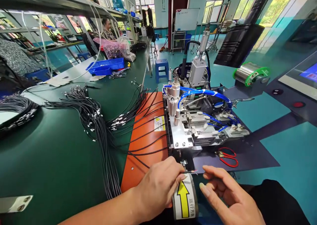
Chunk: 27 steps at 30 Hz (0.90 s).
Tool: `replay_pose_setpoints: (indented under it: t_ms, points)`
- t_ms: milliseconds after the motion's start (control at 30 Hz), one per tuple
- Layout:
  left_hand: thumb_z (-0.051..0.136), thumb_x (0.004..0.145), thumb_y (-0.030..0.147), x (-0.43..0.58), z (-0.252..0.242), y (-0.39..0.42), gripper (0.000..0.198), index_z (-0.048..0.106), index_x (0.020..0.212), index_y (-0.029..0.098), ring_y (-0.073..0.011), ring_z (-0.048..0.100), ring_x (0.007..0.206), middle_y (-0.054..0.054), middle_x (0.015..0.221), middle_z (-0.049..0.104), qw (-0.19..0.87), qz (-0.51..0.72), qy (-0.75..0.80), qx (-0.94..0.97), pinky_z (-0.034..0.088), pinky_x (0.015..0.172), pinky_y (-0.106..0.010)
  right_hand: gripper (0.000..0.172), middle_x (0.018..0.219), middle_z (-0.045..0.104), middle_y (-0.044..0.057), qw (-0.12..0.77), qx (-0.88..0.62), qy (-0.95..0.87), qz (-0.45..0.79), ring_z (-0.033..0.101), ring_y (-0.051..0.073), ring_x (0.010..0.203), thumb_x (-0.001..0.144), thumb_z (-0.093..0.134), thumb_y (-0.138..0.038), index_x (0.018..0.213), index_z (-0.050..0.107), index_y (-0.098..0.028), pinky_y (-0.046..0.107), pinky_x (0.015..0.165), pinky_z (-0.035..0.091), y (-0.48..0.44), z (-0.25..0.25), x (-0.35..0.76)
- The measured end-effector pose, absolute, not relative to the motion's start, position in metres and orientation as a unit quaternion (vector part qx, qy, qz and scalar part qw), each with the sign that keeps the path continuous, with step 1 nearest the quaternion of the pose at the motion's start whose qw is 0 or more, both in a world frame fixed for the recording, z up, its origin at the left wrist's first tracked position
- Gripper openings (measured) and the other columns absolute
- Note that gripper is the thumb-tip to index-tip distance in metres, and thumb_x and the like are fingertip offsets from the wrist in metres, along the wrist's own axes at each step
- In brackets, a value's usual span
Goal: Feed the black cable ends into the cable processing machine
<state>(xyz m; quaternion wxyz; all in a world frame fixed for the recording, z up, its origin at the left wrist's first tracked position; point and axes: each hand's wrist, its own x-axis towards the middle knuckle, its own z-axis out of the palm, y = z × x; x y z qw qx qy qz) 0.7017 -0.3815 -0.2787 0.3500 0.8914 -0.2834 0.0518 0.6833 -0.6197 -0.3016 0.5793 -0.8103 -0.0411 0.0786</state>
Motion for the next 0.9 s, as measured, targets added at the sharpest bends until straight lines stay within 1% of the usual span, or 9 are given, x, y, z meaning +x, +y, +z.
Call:
replay_pose_setpoints:
  t_ms: [100, 267, 367, 533, 633, 700, 800, 900]
  points:
    - [0.043, 0.102, 0.019, 0.700, -0.280, -0.383, 0.019, 0.061, 0.097, 0.016, -0.0164, 0.056, 0.073, -0.005, 0.084, 0.060, 0.363, 0.039, -0.247, 0.897, 0.045, 0.065, -0.027, 0.032, 0.099, 0.071, 0.005, 0.570, -0.818, -0.063, 0.048, 0.073, 0.016, 0.081, 0.093, 0.067, -0.039, 0.123, 0.065, -0.026, 0.017, 0.072, 0.061, -0.614, -0.303, 0.686]
    - [0.042, 0.102, 0.020, 0.700, -0.272, -0.382, 0.021, 0.058, 0.090, 0.018, -0.0142, 0.056, 0.068, -0.003, 0.082, 0.060, 0.376, 0.016, -0.194, 0.906, 0.043, 0.062, -0.025, 0.026, 0.100, 0.070, 0.006, 0.542, -0.836, -0.090, 0.018, 0.071, 0.016, 0.076, 0.095, 0.064, -0.037, 0.117, 0.067, -0.023, 0.020, 0.069, 0.061, -0.601, -0.302, 0.688]
    - [0.040, 0.103, 0.022, 0.697, -0.271, -0.382, 0.021, 0.056, 0.089, 0.020, -0.0142, 0.056, 0.069, -0.002, 0.082, 0.061, 0.377, 0.000, -0.171, 0.910, 0.043, 0.061, -0.025, 0.023, 0.103, 0.069, 0.005, 0.519, -0.848, -0.103, -0.009, 0.070, 0.015, 0.077, 0.097, 0.063, -0.034, 0.117, 0.066, -0.025, 0.020, 0.070, 0.060, -0.598, -0.302, 0.688]
    - [0.041, 0.103, 0.025, 0.688, -0.286, -0.381, 0.020, 0.057, 0.091, 0.020, -0.0134, 0.055, 0.064, -0.001, 0.079, 0.060, 0.377, 0.007, -0.151, 0.914, 0.041, 0.058, -0.025, 0.019, 0.106, 0.068, 0.004, 0.506, -0.854, -0.116, -0.037, 0.069, 0.014, 0.083, 0.098, 0.062, -0.030, 0.116, 0.064, -0.027, 0.018, 0.075, 0.059, -0.594, -0.304, 0.690]
    - [0.045, 0.103, 0.028, 0.686, -0.293, -0.381, 0.020, 0.058, 0.091, 0.020, -0.0123, 0.055, 0.063, 0.001, 0.076, 0.059, 0.388, 0.022, -0.150, 0.909, 0.041, 0.059, -0.025, 0.018, 0.105, 0.068, 0.004, 0.506, -0.854, -0.113, -0.043, 0.069, 0.015, 0.084, 0.097, 0.063, -0.028, 0.115, 0.064, -0.026, 0.019, 0.075, 0.059, -0.591, -0.304, 0.691]
    - [0.044, 0.104, 0.029, 0.686, -0.293, -0.381, 0.023, 0.058, 0.088, 0.020, -0.0121, 0.056, 0.063, 0.001, 0.075, 0.059, 0.395, 0.027, -0.142, 0.907, 0.041, 0.059, -0.025, 0.017, 0.103, 0.068, 0.004, 0.507, -0.851, -0.122, -0.058, 0.070, 0.015, 0.083, 0.096, 0.063, -0.025, 0.114, 0.066, -0.026, 0.020, 0.074, 0.059, -0.589, -0.304, 0.692]
    - [0.041, 0.105, 0.030, 0.687, -0.289, -0.382, 0.029, 0.057, 0.083, 0.020, -0.0120, 0.055, 0.061, 0.001, 0.071, 0.058, 0.384, 0.018, -0.138, 0.913, 0.040, 0.059, -0.026, 0.023, 0.102, 0.070, 0.007, 0.505, -0.842, -0.159, -0.100, 0.070, 0.017, 0.079, 0.094, 0.064, -0.019, 0.115, 0.069, -0.025, 0.023, 0.071, 0.061, -0.586, -0.304, 0.691]
    - [0.040, 0.105, 0.030, 0.688, -0.287, -0.382, 0.032, 0.054, 0.078, 0.020, -0.0119, 0.055, 0.059, 0.001, 0.069, 0.058, 0.370, 0.014, -0.145, 0.918, 0.039, 0.058, -0.027, 0.038, 0.103, 0.071, 0.009, 0.509, -0.829, -0.193, -0.125, 0.070, 0.019, 0.076, 0.089, 0.067, -0.013, 0.126, 0.069, -0.025, 0.025, 0.065, 0.060, -0.582, -0.305, 0.687]
